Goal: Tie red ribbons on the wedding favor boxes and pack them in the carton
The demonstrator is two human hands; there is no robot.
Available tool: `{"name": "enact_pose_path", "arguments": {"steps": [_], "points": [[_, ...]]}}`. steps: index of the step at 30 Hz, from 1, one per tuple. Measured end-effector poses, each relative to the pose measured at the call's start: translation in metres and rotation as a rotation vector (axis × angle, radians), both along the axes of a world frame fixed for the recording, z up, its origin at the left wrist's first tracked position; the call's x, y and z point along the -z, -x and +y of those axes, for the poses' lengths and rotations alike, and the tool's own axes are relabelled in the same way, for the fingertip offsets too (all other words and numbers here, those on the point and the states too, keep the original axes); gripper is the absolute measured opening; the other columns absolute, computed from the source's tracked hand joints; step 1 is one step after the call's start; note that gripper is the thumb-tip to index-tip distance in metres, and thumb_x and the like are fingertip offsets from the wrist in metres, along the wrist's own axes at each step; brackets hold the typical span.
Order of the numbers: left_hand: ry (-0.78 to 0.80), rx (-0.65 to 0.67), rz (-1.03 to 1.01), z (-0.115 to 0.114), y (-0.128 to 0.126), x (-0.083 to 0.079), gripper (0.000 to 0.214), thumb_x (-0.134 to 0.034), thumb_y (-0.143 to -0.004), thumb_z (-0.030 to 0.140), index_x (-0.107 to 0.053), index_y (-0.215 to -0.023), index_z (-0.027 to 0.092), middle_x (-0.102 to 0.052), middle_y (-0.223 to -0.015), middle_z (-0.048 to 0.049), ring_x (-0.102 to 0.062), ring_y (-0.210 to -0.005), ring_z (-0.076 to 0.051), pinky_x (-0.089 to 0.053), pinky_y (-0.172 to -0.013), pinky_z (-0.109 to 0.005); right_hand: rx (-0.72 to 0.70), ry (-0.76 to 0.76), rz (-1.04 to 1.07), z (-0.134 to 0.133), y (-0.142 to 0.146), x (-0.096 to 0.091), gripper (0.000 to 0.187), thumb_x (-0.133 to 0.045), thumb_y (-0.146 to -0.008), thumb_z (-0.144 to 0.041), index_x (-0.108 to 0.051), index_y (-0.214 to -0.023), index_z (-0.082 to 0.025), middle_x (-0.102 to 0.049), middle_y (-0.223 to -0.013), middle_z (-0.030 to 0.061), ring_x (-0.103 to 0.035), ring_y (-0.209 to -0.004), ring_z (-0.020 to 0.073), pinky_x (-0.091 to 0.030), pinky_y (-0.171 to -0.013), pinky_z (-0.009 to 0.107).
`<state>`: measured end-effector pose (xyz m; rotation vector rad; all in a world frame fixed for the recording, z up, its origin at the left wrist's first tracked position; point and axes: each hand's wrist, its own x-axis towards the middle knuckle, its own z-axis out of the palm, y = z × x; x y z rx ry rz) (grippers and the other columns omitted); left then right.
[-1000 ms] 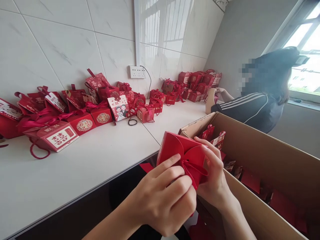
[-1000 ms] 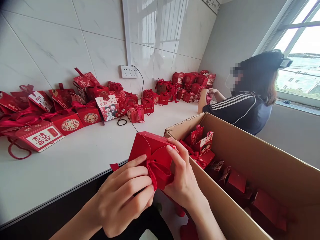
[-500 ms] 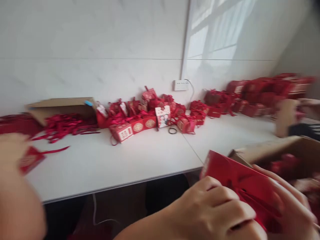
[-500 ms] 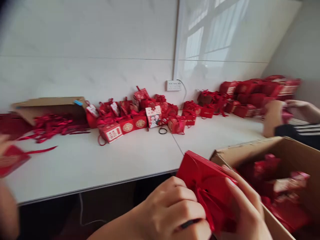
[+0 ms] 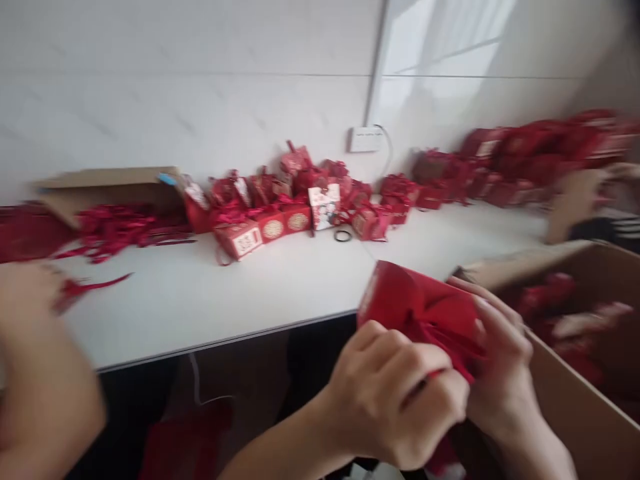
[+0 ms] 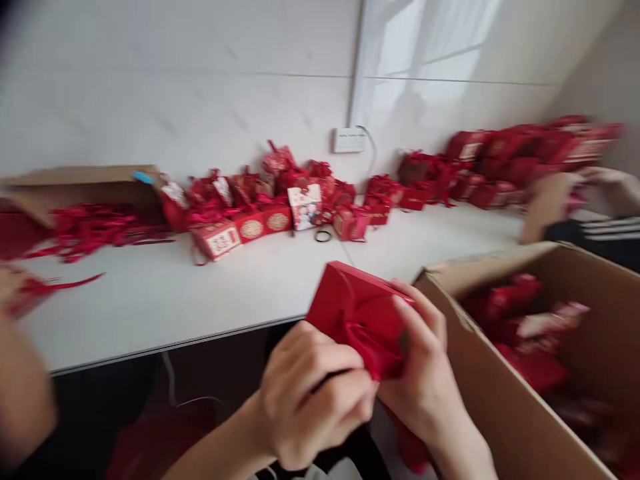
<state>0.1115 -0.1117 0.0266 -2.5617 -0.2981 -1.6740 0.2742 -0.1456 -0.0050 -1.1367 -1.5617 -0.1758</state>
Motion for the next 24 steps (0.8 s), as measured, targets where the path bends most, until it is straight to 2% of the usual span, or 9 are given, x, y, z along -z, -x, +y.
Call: {"name": "enact_pose_path", "arguments": {"steps": [5,9,13,24], "points": [[0.006,0.098,-0.018,0.002,-0.005,-0.006,0.009,-0.057,-0.079,0.007,-0.061,-0.086,0.011,-0.067,-0.08,-0.007,-0.058,-0.065,-0.013,-0.045,-0.059,-0.029,0.016,0.029,-0.073,-0.013,0.002,-0.014,0.078,-0.065,-0.079,-0.012,-0.024,-0.142,-0.032,-0.031,-0.141,0.0144,-0.038,-0.13,0.033,-0.053,-0.09,0.054],[-0.005,0.12,-0.025,-0.003,-0.008,-0.006,0.009,-0.055,-0.081,0.007,-0.061,-0.086,0.012,-0.067,-0.078,-0.0065,-0.058,-0.064,-0.013,-0.046,-0.058,-0.028,0.067,0.049,-0.099,-0.018,0.003,-0.018,0.077,-0.062,-0.08,-0.011,-0.022,-0.142,-0.032,-0.03,-0.14,0.0148,-0.036,-0.132,0.0319,-0.053,-0.09,0.052],[-0.011,0.139,-0.039,-0.006,-0.01,-0.009,0.01,-0.06,-0.077,0.004,-0.063,-0.085,0.01,-0.067,-0.076,-0.0079,-0.059,-0.064,-0.014,-0.045,-0.057,-0.029,0.078,0.066,-0.095,-0.023,0.0,-0.019,0.079,-0.061,-0.079,-0.01,-0.02,-0.143,-0.033,-0.028,-0.142,0.0141,-0.036,-0.132,0.0324,-0.053,-0.091,0.053],[-0.029,0.143,-0.093,-0.011,-0.018,-0.011,0.012,-0.063,-0.073,0.002,-0.062,-0.082,0.01,-0.066,-0.076,-0.0063,-0.058,-0.062,-0.013,-0.041,-0.053,-0.028,0.049,0.036,-0.06,-0.027,-0.004,-0.02,0.079,-0.061,-0.079,-0.007,-0.022,-0.142,-0.033,-0.03,-0.141,0.0144,-0.034,-0.133,0.0328,-0.051,-0.091,0.055]]}}
